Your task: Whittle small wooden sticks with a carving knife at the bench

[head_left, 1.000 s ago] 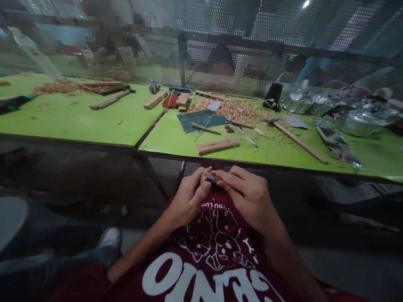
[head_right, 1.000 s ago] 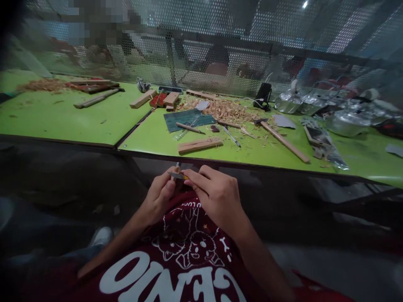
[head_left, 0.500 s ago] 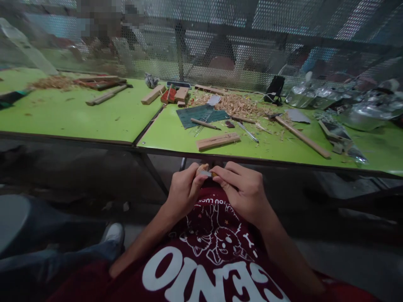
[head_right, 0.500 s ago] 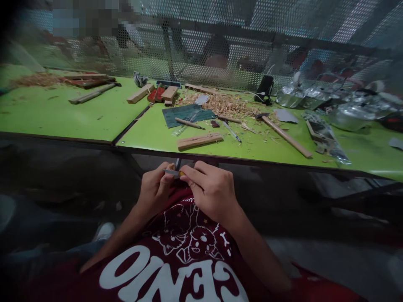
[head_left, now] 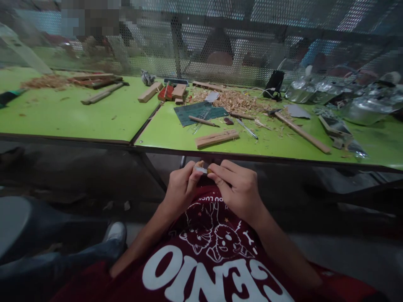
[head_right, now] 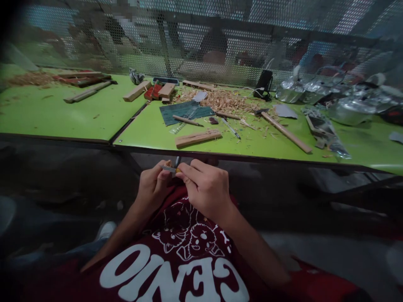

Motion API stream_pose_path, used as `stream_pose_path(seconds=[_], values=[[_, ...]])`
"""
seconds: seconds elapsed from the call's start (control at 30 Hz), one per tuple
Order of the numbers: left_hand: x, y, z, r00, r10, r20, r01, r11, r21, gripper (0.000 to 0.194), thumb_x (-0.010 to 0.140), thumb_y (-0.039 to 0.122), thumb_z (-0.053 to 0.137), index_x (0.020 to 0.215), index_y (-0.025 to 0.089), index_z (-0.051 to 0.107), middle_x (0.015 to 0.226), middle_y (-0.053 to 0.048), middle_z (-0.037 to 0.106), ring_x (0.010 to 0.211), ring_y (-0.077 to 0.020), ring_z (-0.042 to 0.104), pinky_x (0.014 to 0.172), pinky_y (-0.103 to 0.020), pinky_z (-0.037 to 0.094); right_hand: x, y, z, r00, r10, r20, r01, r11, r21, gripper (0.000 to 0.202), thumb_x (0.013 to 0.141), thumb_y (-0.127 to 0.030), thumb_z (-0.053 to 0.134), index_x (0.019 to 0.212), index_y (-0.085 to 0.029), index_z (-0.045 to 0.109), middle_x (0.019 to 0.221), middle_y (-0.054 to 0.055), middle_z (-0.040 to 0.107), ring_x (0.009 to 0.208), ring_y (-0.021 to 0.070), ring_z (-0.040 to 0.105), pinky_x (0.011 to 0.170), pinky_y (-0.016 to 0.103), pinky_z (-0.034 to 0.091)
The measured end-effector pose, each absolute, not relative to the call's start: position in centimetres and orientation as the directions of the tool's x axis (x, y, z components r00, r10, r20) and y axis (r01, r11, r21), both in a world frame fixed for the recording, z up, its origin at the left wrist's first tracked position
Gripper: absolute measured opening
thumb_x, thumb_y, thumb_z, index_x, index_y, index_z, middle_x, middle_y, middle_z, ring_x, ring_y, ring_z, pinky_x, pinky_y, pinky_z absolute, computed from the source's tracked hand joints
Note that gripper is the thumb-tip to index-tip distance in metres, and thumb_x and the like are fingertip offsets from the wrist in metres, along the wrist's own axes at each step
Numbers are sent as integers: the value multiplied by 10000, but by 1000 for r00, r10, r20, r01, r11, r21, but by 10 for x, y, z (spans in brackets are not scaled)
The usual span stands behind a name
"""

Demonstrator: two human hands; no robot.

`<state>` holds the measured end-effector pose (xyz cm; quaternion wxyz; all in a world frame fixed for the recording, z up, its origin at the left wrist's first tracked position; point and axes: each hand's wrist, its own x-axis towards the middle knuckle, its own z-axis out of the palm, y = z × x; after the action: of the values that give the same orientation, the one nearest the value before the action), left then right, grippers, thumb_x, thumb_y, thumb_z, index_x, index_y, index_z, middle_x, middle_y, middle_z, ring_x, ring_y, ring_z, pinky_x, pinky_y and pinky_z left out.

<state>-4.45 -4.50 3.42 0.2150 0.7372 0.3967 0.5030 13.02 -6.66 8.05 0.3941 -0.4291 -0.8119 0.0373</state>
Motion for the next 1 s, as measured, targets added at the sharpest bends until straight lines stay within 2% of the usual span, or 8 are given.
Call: stream_pose_path(seconds=[0.2,0.37,0.5,0.73,0.87,1.0], values=[[-43,-44,36,150,818,555,381,-566,731,401,1042,450,383,754,194,492,612,40,492,506,-90,421,529,-229,312,119,-73,73,-227,755,615,715,557,-421,300,1032,-299,483,1049,-166,752,776,61,647,692,151,566,646,289,410],[-40,-44,36,99,833,545,372,-538,756,434,1034,475,403,697,202,431,555,57,405,475,-85,364,500,-234,279,113,-74,69,-173,744,645,728,538,-425,298,1031,-289,488,1073,-158,753,776,67,650,691,156,561,649,293,404],[-41,-45,37,143,841,522,302,-539,786,452,1036,482,390,686,197,428,575,47,405,498,-90,355,498,-238,284,121,-69,73,-242,739,629,670,596,-443,282,1029,-288,507,1063,-159,755,787,51,654,700,136,584,656,263,423],[-45,-43,34,264,819,509,249,-568,784,436,1043,458,383,706,191,456,621,27,477,520,-92,402,520,-247,327,143,-54,86,-416,699,581,659,672,-337,238,1001,-275,566,1029,-174,779,803,32,693,682,117,603,634,244,419],[-40,-43,29,230,833,504,221,-549,806,451,1050,460,358,686,203,426,591,31,446,512,-100,392,513,-258,324,143,-55,84,-405,692,598,665,671,-327,239,999,-259,564,1066,-173,777,812,31,692,690,119,607,629,247,417],[-37,-41,27,239,825,511,229,-560,796,437,1054,466,343,713,207,433,627,28,452,538,-104,407,526,-262,327,142,-61,84,-359,722,592,671,640,-374,274,1014,-289,541,1078,-155,772,785,29,659,678,120,587,631,256,415]])
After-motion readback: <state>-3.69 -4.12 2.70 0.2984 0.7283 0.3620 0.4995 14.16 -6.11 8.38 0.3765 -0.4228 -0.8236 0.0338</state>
